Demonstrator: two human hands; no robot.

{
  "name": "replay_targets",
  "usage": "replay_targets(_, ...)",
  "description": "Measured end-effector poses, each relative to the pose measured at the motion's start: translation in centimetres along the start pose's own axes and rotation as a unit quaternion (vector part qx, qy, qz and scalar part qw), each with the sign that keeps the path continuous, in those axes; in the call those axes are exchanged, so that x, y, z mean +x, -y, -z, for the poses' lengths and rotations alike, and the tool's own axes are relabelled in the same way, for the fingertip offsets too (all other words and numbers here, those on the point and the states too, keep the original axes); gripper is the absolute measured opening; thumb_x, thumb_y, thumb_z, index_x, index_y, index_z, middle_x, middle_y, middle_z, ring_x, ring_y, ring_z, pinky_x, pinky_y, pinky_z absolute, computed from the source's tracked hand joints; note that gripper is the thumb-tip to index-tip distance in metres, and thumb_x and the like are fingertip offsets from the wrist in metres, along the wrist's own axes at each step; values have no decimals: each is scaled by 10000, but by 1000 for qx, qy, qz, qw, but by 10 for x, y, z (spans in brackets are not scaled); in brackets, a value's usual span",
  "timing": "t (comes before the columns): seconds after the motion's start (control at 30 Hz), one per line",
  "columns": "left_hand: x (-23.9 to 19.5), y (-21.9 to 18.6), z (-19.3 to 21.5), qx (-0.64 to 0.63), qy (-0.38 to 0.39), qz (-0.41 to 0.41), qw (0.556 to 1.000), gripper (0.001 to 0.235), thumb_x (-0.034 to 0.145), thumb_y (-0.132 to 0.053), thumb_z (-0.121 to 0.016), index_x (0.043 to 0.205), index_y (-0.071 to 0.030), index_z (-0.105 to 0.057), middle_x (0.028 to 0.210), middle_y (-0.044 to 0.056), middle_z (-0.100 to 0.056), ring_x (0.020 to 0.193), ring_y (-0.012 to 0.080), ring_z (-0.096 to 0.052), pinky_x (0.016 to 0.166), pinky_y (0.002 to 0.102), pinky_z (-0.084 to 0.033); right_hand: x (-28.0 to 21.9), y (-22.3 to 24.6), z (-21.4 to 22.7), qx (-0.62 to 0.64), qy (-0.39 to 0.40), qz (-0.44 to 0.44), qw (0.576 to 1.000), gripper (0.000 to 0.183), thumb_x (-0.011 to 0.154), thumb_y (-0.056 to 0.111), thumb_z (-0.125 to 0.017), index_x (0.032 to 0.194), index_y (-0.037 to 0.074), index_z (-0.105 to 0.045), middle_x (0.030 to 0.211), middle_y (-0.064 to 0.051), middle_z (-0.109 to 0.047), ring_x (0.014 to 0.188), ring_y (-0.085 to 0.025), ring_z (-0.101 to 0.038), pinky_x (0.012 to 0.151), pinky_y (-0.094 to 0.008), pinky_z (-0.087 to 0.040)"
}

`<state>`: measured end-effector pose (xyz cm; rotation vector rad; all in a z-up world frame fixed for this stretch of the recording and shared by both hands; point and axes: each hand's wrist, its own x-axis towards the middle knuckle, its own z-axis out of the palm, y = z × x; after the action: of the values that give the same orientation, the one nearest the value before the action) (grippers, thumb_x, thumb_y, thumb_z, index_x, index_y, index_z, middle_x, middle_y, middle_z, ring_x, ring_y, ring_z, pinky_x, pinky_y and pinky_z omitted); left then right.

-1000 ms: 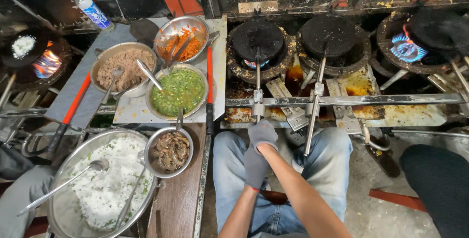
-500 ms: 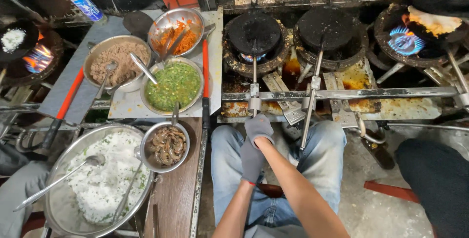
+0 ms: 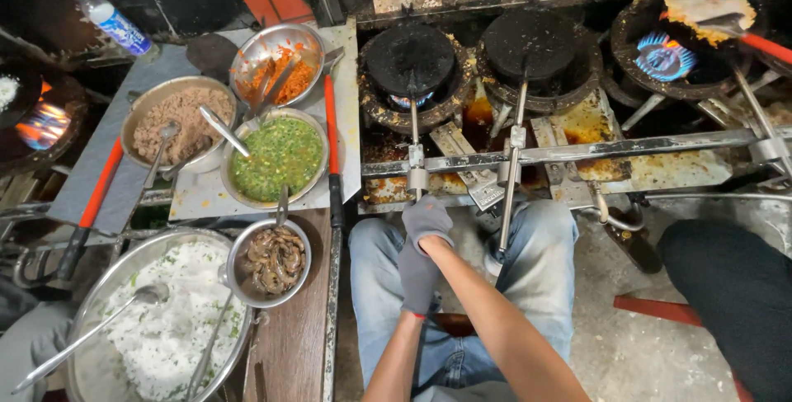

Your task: The person scoops batter and various toppings onto a heated press, closes the lid, and flips it over a flame to cook. They then open the press, remove the cooked pancake, and repeat the process using ingredients like minced meat, green onions, and shrimp.

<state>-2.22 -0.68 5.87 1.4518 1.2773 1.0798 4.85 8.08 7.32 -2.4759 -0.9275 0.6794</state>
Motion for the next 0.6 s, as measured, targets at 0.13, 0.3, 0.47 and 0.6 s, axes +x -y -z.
replay_targets(0.13,-3,-1,3,-12,5,-13,1000,347,860,-227,-721,1146,-39,-661,1008,166,-769,912,319,-746,767,387,-567,0,0,1,6,14,7,1000,400,888,386,-606,1020,42,-760,1078,-232,-733,1026,-426,-708,892,-497,-561)
replay_targets(0.3,-1,14,-2,2,-1,-3,1000,350,855,-234,-730,1141,-43,-661,1007,157,-766,916,310,-746,762,381,-569,-1,2,4,11,10,10,1000,398,876,385,-625,1029,41,-754,1074,-245,-725,1028,-433,-698,890,-497,-555)
replay_targets(0.47,-7,9,2,4,5,-15,1000,356,840,-232,-738,1129,-38,-661,983,146,-767,895,301,-749,750,379,-568,-5,7,8,21,13,5,1000,402,887,389,-621,1031,38,-755,1088,-240,-731,1044,-424,-699,906,-489,-554)
replay_targets(0.6,-1,1,1,16,11,-12,1000,320,834,-232,-746,1083,-40,-684,960,144,-772,877,298,-751,740,379,-568,-7,6,15,21,25,-1,999,398,880,374,-633,1048,34,-754,1105,-241,-725,1053,-425,-697,915,-485,-552)
